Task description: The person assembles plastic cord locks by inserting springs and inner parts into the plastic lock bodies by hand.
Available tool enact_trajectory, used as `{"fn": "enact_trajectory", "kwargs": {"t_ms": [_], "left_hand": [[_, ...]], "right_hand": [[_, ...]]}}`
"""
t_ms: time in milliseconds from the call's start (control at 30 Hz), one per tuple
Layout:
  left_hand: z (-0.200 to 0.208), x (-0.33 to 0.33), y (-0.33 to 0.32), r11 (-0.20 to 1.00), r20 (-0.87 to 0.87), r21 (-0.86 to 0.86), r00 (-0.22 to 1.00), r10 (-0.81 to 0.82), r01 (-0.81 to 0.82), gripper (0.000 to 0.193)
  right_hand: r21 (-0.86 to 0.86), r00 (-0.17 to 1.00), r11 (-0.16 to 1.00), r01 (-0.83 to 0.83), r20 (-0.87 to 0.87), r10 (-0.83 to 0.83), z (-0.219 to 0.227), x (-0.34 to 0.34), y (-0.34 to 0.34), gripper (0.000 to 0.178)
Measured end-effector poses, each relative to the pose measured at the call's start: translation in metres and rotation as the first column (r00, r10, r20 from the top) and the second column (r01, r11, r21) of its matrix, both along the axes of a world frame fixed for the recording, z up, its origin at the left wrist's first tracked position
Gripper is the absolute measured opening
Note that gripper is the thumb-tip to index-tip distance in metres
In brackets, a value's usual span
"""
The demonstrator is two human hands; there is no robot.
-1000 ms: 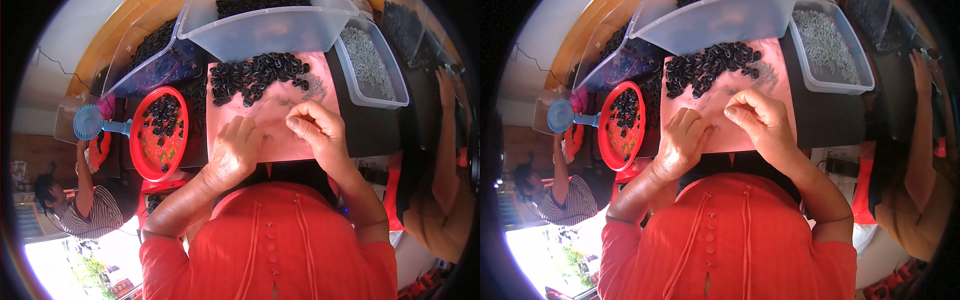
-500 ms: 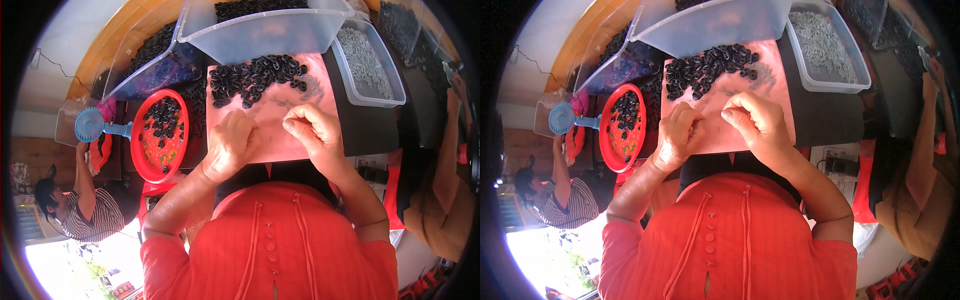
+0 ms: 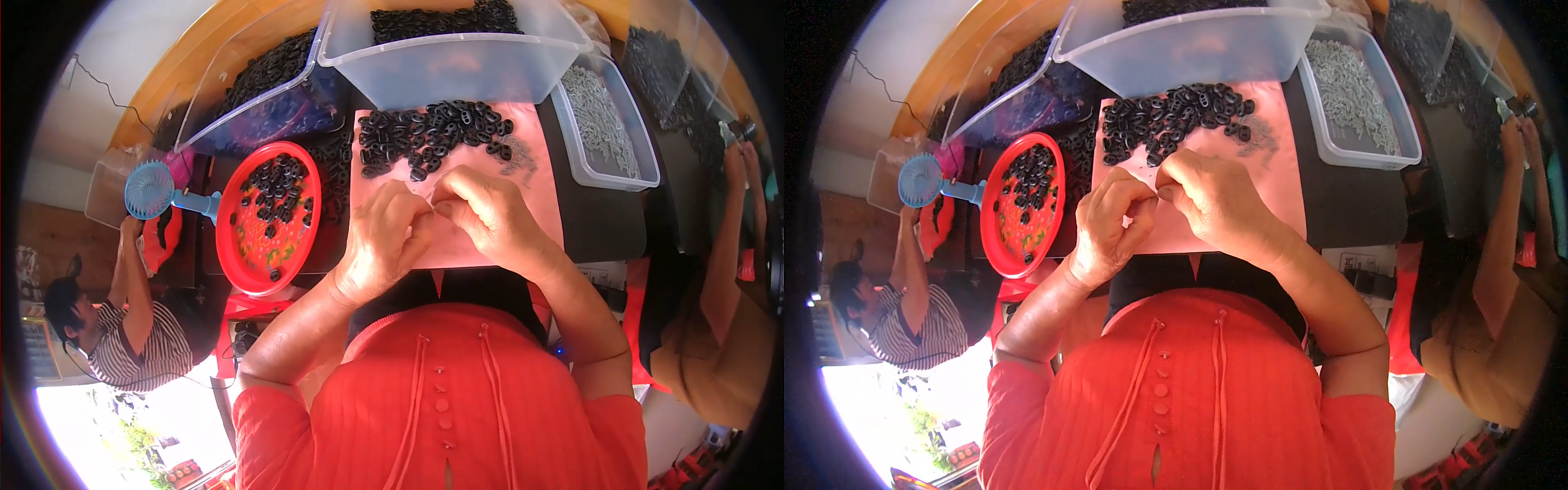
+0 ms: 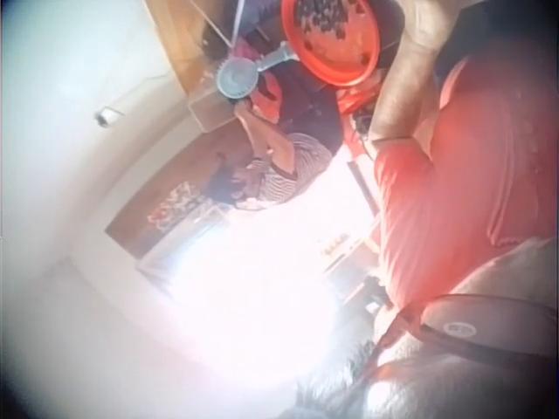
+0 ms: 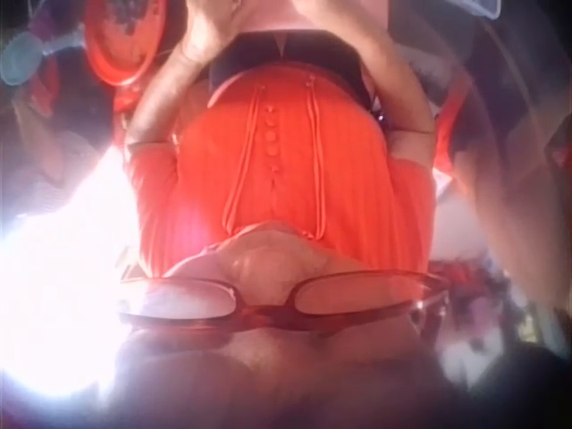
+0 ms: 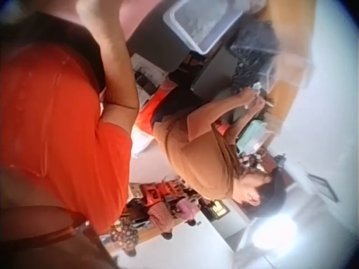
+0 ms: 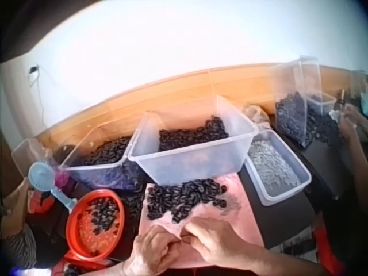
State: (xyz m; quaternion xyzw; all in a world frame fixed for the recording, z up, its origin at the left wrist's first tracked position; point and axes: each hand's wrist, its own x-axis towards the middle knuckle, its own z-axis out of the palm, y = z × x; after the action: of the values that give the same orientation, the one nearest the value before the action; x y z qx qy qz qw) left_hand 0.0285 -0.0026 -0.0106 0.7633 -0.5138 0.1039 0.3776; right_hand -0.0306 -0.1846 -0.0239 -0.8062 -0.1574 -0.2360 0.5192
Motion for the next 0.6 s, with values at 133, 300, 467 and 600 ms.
{"fn": "enact_trajectory", "kwargs": {"t_ms": [133,300,467,600], "left_hand": [[-0.0015,-0.0008,0.0,0.999,-0.051,-0.033,0.999,0.018,-0.02,0.026],[-0.0027,-0.0011,-0.0033,0.996,-0.068,-0.081,0.997,0.042,-0.047,0.023],[0.0009,-0.0024,-0.0025,0.997,-0.137,-0.024,0.988,0.069,-0.073,0.017],[0.0043,-0.0042,-0.0036,0.991,-0.618,-0.033,0.782,0.08,-0.128,0.011]], "right_hand": [[-0.042,0.999,0.999,0.016,-0.039,-0.018,-0.0005,0.0009,0.0022,0.011],[0.096,0.995,0.995,-0.012,-0.1,0.022,-0.0021,0.0035,0.0038,0.009],[0.089,0.995,0.996,-0.002,-0.101,0.011,-0.0038,0.004,0.0036,0.009],[0.108,0.993,0.994,0.015,-0.122,-0.002,-0.0043,0.0035,0.0025,0.008]]}}
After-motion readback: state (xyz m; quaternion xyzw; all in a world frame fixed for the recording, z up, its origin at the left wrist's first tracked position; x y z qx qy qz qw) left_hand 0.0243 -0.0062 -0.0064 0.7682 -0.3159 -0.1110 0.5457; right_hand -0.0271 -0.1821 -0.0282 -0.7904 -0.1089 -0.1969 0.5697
